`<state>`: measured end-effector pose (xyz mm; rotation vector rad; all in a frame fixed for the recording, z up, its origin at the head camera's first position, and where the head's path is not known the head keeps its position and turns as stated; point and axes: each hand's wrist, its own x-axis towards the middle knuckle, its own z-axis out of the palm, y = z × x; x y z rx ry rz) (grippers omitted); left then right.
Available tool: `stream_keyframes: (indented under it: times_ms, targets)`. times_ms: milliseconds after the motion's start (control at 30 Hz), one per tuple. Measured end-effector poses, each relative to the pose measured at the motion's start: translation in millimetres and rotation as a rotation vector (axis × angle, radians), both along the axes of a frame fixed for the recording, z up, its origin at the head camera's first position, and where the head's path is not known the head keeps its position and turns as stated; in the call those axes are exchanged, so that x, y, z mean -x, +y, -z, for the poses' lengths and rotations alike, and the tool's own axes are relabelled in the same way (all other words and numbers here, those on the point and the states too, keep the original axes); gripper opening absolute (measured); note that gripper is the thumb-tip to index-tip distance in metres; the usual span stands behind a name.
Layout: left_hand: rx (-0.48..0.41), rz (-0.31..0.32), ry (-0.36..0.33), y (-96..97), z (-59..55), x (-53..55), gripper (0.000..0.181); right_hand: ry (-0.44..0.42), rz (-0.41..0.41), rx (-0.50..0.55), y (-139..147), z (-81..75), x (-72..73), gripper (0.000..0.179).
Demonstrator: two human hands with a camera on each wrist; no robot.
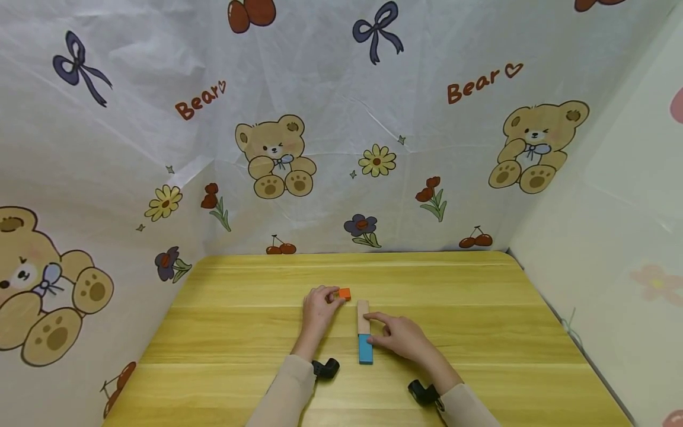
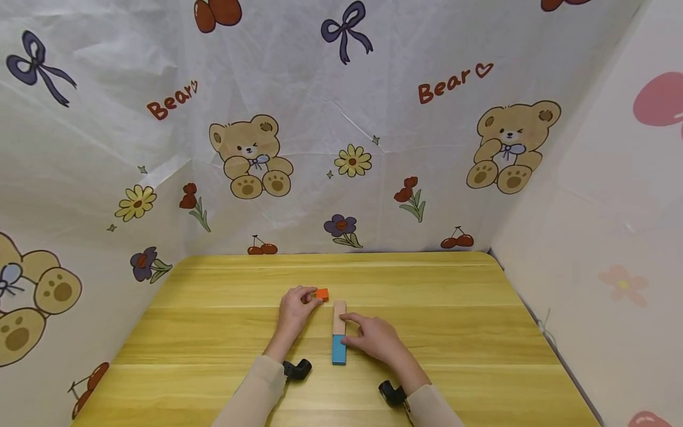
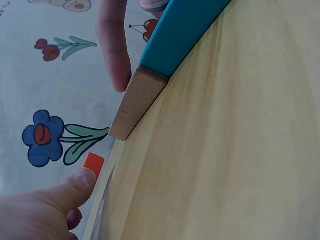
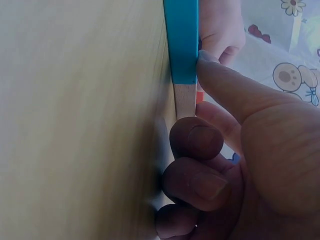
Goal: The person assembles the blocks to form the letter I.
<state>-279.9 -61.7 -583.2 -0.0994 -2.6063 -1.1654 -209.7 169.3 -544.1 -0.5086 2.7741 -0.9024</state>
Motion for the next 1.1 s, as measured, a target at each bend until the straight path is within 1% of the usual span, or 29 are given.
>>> stream_keyframes:
  times_ms: [133, 233, 400, 500, 733, 967, 1100]
  targets:
    - [-0.012, 0.01, 0.016, 0.8, -0.6, 0.4, 0.027, 0.002, -0.001, -0.003, 1, -0.3, 0.7, 0.054]
    - [-0.018, 0.017, 0.04, 2.2, -2.2, 0.0, 0.027, 0.003, 0.001, -0.002, 1, -1.2, 0.7, 0.053]
    - [-0.035, 0.046, 0.065, 6.1, -3.5, -1.0, 0.029, 0.003, -0.007, 0.0, 1, -0.4, 0.1, 0.054]
    - [-0.042, 0.055, 0.066, 8.8, -2.7, -0.8, 0.029, 0.001, -0.01, -0.007, 1, 0.9, 0.4, 0.054]
    - [-0.022, 0.061, 0.072, 13.5, 0.6, 4.8, 0.029, 0.004, -0.011, -0.014, 1, 2.5, 1.9, 0.054]
    - [-0.041, 0.078, 0.057, 18.0, -2.5, 6.1, 0.029, 0.021, -0.014, -0.004, 2, 3.0, 2.0, 0.054]
    - [-0.019, 0.087, 0.049, 20.2, -2.5, 8.3, 0.029, 0.031, -0.01, -0.014, 1, 3.8, 2.1, 0.054]
